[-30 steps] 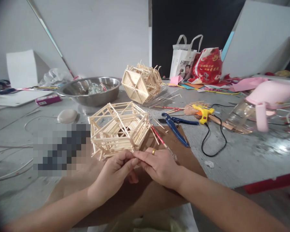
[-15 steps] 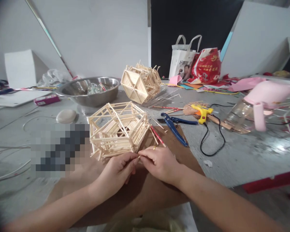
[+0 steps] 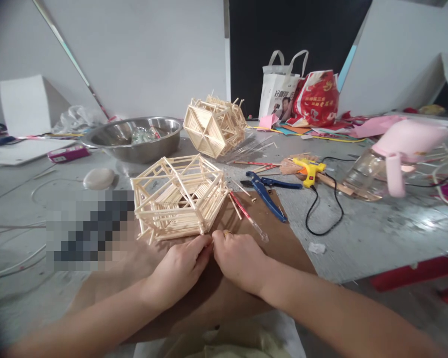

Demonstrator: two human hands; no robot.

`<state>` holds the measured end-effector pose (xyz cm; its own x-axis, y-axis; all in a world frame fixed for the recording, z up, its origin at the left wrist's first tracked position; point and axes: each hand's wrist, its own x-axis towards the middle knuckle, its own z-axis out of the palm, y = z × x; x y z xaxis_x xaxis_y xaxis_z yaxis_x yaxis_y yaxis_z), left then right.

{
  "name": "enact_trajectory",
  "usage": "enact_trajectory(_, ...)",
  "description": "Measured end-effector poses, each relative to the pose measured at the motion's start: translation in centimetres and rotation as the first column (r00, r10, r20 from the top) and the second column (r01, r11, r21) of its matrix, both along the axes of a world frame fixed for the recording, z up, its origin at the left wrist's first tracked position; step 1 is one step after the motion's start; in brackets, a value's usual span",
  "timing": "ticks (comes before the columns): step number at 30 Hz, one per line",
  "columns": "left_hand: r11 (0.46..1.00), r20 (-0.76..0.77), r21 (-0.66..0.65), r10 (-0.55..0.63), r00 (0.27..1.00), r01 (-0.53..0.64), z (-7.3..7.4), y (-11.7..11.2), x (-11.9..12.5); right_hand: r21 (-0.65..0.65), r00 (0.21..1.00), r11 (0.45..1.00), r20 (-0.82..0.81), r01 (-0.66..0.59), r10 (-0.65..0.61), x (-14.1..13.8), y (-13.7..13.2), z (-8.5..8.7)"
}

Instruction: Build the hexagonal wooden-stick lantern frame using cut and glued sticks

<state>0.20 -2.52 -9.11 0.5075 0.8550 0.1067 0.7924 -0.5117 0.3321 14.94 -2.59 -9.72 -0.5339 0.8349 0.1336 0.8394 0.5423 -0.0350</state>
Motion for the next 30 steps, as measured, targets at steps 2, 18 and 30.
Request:
enact_trajectory(2, 1.0, -0.024, 0.008, -0.005, 1.0, 0.005, -0.07, -0.01, 0.02, -0.004, 1.0, 1.0, 0.01, 0.001, -0.001, 0.03, -0.02, -0.03)
enact_trajectory(18, 0.997, -0.025, -0.03, -0.075, 0.997, 0.074, -0.34, -0.11, -0.02, -0.087, 0.998, 0.995, -0.024, 0.049, -0.052, -0.46, -0.09, 0.02)
enact_trajectory(30, 0.994, -0.028, -0.02, -0.109, 0.994, 0.109, -0.57, -0.16, -0.12, -0.092, 0.997, 0.995, -0.07, 0.038, -0.045, -0.53, -0.19, 0.23)
